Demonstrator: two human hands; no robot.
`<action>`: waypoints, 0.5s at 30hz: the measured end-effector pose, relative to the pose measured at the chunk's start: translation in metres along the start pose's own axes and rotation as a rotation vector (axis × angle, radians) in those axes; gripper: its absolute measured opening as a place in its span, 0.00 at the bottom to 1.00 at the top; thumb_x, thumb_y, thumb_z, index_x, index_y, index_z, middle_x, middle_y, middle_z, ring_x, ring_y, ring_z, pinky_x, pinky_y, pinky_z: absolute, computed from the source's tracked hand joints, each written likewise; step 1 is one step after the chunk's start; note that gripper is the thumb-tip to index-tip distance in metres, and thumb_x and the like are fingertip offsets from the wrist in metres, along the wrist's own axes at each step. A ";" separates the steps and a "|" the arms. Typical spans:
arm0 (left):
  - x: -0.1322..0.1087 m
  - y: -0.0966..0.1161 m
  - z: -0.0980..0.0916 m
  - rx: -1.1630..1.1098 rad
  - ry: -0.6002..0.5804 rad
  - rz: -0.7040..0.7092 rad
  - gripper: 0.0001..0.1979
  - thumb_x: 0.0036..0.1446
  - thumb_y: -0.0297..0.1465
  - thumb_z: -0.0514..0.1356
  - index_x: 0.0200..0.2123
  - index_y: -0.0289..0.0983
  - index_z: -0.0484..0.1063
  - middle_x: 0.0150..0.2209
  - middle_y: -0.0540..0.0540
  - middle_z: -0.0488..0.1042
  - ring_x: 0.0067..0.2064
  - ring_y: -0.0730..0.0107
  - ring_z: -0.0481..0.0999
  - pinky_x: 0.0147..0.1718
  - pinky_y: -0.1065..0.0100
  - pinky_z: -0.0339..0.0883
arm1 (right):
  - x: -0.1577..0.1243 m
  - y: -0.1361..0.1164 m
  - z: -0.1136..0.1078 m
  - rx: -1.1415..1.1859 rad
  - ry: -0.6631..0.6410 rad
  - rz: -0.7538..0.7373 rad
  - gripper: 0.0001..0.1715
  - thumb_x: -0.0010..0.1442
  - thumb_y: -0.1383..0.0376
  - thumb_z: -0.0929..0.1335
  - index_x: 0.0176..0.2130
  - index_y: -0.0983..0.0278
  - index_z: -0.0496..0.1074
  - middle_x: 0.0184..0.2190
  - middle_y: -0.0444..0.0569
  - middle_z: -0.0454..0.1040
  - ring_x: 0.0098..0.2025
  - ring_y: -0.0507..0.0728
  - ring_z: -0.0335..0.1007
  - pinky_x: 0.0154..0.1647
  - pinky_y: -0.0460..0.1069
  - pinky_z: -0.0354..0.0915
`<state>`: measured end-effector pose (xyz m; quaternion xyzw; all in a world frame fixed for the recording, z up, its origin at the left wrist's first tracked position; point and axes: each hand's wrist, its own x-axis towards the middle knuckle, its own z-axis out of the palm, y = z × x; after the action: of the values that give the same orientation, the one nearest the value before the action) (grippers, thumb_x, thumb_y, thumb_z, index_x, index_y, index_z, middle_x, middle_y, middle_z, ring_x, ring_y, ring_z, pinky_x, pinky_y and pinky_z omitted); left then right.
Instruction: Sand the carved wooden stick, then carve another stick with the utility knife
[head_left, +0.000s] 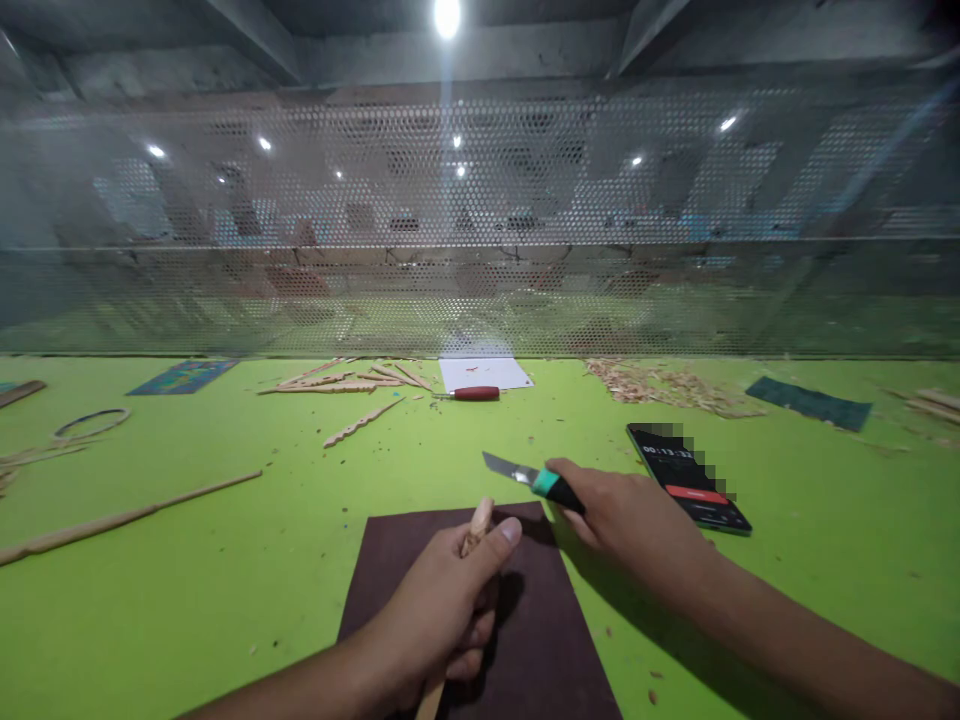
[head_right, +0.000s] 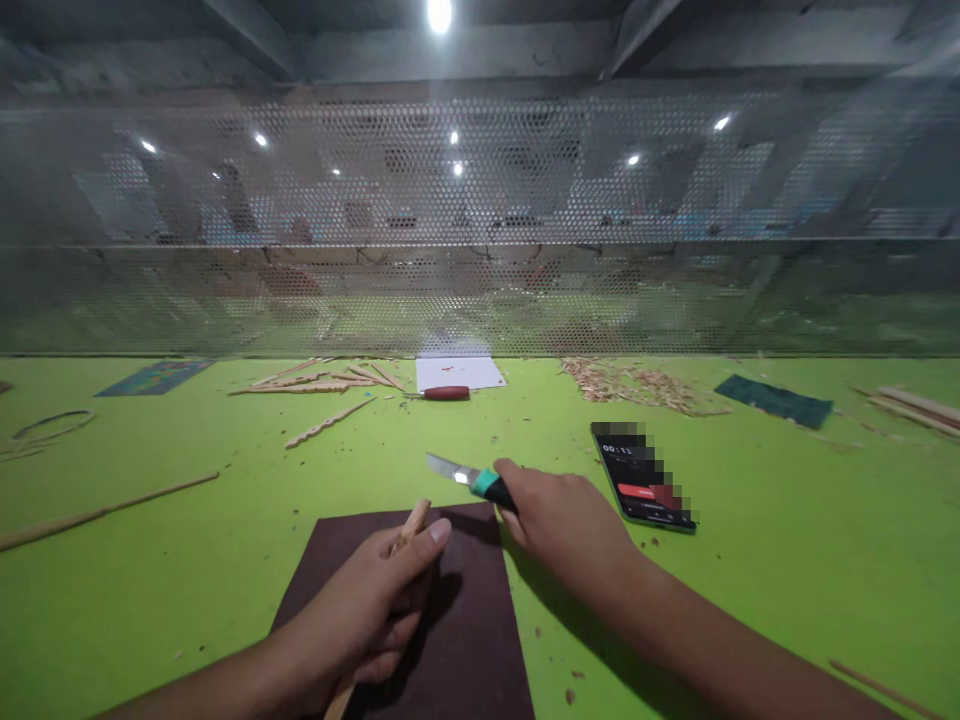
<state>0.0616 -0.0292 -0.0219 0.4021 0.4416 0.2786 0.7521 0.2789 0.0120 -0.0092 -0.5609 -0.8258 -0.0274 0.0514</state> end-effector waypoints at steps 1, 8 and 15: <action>0.000 0.000 0.000 0.000 -0.009 -0.001 0.26 0.58 0.56 0.64 0.36 0.46 0.53 0.18 0.65 0.52 0.16 0.82 0.43 0.10 0.78 0.40 | 0.002 0.004 -0.001 -0.010 0.007 0.023 0.11 0.67 0.66 0.66 0.49 0.62 0.73 0.32 0.54 0.83 0.30 0.67 0.81 0.25 0.50 0.52; 0.002 0.002 0.000 -0.041 -0.043 0.028 0.20 0.49 0.33 0.64 0.38 0.44 0.55 0.17 0.64 0.55 0.17 0.81 0.49 0.15 0.77 0.48 | 0.004 0.016 0.001 0.010 0.038 0.006 0.15 0.67 0.66 0.66 0.52 0.63 0.74 0.33 0.55 0.83 0.31 0.65 0.80 0.25 0.49 0.54; 0.000 0.004 0.000 -0.009 -0.060 0.057 0.23 0.55 0.37 0.67 0.48 0.43 0.59 0.20 0.64 0.58 0.18 0.82 0.52 0.14 0.79 0.52 | 0.002 0.008 0.001 0.066 -0.003 -0.079 0.11 0.65 0.66 0.67 0.47 0.61 0.74 0.34 0.53 0.84 0.32 0.63 0.80 0.26 0.49 0.52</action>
<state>0.0613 -0.0267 -0.0183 0.4194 0.4061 0.2897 0.7584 0.2853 0.0164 -0.0106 -0.5261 -0.8477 -0.0012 0.0678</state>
